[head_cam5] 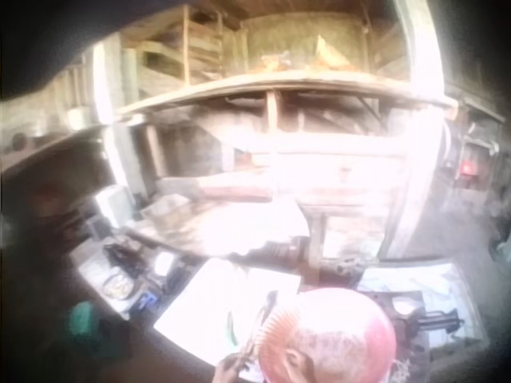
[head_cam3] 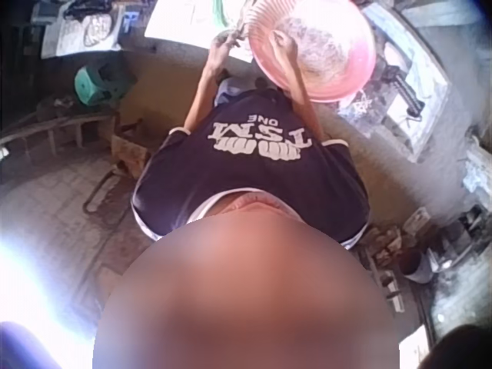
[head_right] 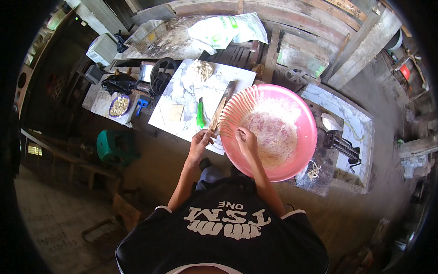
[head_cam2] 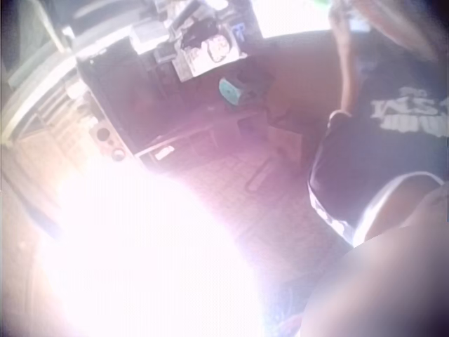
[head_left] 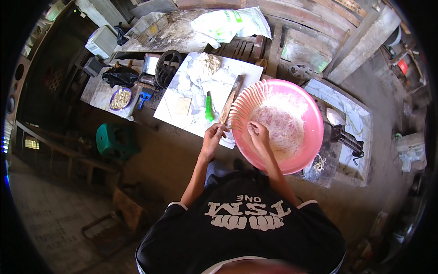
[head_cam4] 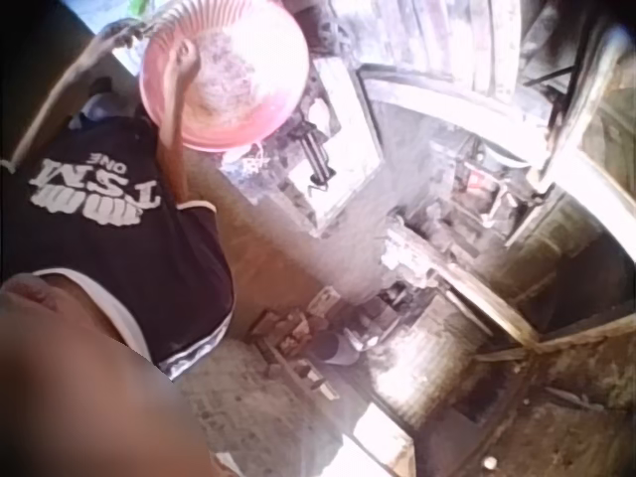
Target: The person uses a knife to cut dough into pieces on a board, then picks up the pieces and places them into a bowl containing flour, before kneading the remaining dough by hand.
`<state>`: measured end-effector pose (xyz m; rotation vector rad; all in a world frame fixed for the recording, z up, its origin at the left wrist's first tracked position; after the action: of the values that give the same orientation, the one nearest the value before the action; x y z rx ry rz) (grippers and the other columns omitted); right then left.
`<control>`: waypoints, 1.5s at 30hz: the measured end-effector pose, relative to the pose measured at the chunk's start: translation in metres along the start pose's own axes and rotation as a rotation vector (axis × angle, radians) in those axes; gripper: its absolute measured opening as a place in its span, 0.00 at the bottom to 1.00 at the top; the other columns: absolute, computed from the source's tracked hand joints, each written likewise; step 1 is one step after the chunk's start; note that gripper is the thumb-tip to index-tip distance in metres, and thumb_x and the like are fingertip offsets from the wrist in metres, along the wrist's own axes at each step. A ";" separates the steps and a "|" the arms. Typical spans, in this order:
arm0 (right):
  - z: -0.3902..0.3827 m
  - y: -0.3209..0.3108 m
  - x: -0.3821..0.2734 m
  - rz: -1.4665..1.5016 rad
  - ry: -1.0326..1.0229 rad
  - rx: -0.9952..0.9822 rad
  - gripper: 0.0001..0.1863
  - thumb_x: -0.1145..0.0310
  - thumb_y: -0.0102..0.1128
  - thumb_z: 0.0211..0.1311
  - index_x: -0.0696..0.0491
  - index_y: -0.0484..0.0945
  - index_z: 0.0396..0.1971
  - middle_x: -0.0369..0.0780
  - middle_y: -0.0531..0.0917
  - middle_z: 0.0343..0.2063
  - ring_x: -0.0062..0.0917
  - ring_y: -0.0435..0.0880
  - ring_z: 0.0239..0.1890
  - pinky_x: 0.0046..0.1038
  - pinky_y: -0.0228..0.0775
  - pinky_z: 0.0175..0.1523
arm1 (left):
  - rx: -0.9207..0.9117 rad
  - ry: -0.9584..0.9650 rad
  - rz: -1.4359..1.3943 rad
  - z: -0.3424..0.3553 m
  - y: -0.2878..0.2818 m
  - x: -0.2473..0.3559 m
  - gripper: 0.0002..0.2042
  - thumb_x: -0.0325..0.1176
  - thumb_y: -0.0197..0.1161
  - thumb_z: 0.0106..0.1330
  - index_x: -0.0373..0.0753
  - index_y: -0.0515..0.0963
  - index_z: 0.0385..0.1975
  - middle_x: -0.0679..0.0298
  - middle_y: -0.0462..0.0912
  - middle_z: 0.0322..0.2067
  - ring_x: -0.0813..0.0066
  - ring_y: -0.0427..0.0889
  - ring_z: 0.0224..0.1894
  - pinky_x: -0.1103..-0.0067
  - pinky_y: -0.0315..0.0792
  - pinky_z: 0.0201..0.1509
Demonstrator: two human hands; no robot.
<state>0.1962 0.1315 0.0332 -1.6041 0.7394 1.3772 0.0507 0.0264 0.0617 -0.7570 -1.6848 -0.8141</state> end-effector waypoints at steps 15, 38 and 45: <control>0.006 -0.005 -0.036 0.301 0.263 -0.376 0.13 0.62 0.54 0.53 0.58 0.75 0.29 0.34 0.75 0.23 0.14 0.70 0.27 0.17 0.62 0.33 | -0.468 -0.012 0.145 -0.001 0.034 0.006 0.10 0.35 0.47 0.62 0.36 0.71 0.29 0.71 0.70 0.24 0.85 0.66 0.27 0.87 0.62 0.32; -0.003 -0.003 -0.008 0.328 0.397 -0.071 0.06 0.70 0.56 0.50 0.56 0.73 0.26 0.28 0.69 0.14 0.09 0.65 0.17 0.12 0.53 0.21 | -0.133 0.015 0.064 0.009 0.004 -0.025 0.08 0.29 0.53 0.57 0.33 0.70 0.35 0.67 0.74 0.21 0.85 0.68 0.20 0.87 0.62 0.23; 0.000 -0.002 0.032 0.194 0.335 -0.008 0.07 0.70 0.56 0.50 0.57 0.74 0.26 0.29 0.70 0.14 0.10 0.64 0.16 0.14 0.54 0.20 | -0.030 0.002 0.137 0.015 0.008 -0.030 0.11 0.30 0.53 0.57 0.33 0.67 0.39 0.64 0.76 0.21 0.84 0.67 0.20 0.87 0.62 0.22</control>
<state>0.2044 0.1355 0.0029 -1.8318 1.1131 1.2569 0.0561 0.0402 0.0309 -0.8813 -1.6031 -0.7454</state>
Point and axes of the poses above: each hand's wrist, its own z-axis towards the middle knuckle, its own y-axis out of the palm, x = y × z, the point moved 3 cm from there along z, towards the middle knuckle
